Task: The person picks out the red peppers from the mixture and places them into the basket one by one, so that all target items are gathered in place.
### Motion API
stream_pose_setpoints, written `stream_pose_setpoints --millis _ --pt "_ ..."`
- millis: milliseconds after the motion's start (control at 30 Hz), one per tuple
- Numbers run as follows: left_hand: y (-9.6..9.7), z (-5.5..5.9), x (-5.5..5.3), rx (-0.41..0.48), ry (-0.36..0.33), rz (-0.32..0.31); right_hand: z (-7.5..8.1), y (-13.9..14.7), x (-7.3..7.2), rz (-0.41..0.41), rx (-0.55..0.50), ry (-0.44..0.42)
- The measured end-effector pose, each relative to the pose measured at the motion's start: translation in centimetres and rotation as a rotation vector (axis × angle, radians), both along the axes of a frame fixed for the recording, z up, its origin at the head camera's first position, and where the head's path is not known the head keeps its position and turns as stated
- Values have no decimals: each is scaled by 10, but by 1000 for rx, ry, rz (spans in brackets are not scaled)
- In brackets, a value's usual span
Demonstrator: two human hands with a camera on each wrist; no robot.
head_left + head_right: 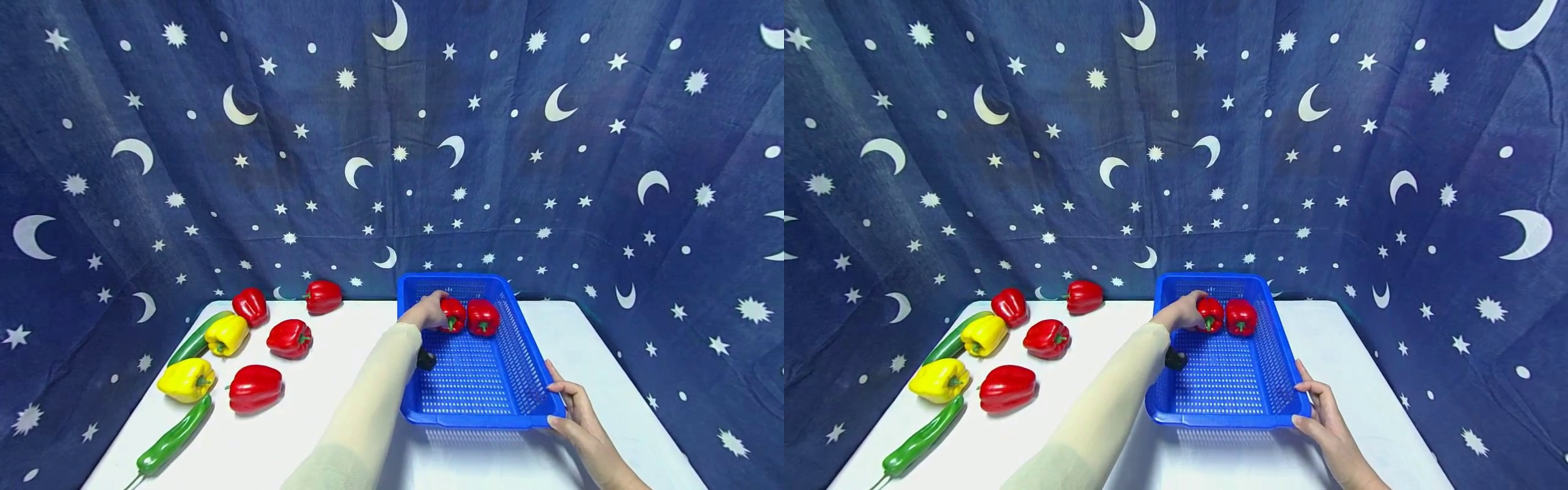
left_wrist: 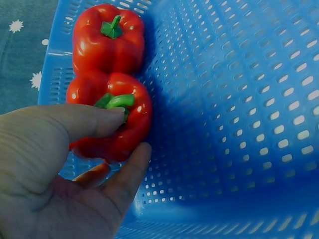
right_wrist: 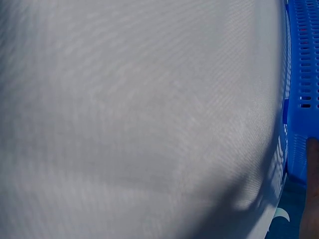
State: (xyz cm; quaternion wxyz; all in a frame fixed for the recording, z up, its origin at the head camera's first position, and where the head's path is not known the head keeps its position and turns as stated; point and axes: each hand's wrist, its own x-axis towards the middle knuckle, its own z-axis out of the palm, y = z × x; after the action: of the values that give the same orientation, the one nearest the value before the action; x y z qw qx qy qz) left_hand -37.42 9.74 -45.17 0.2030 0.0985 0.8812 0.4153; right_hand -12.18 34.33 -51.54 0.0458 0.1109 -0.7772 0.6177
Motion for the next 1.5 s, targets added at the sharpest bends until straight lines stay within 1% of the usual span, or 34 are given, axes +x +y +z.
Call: stream_pose_setpoints --millis 33,67,133,233,267,300,367,500,567,700,800,967,1133,1233,1433,1500 --pt "0 1 0 -23 11 -4 0 0 0 -2 0 0" --pt "0 -5 -5 -49 36 -9 0 0 0 -4 2 2" --pt "-2 -3 -5 -82 49 -16 1 -1 1 -7 5 6" --pt "-4 -2 -5 -98 57 -29 2 -2 2 -1 1 13" --pt "-5 -2 -5 -87 48 -26 2 -3 3 -3 4 12" --pt "-7 4 0 -70 26 -25 3 -3 3 -4 3 11" --pt "-8 4 1 -48 8 -19 3 -3 3 -5 1 11" --pt "-10 6 5 -35 -10 -8 3 -4 3 8 -21 28" --pt "-9 7 6 -32 -15 -5 2 -3 3 13 -27 38" --pt "-5 7 6 -23 -33 21 1 -3 2 3 -24 26" --pt "-3 5 4 -47 -24 27 0 -3 2 3 -29 26" --pt "-2 1 1 -86 23 6 0 -3 2 21 -43 49" --pt "-4 1 3 -73 38 -7 1 -4 2 25 -39 53" --pt "-4 1 6 -61 46 -15 2 -4 1 17 -32 40" --pt "-3 2 8 -52 47 -10 2 -4 1 -19 -14 -9" --pt "-4 4 9 -53 54 -16 2 -4 2 -18 -12 -1"
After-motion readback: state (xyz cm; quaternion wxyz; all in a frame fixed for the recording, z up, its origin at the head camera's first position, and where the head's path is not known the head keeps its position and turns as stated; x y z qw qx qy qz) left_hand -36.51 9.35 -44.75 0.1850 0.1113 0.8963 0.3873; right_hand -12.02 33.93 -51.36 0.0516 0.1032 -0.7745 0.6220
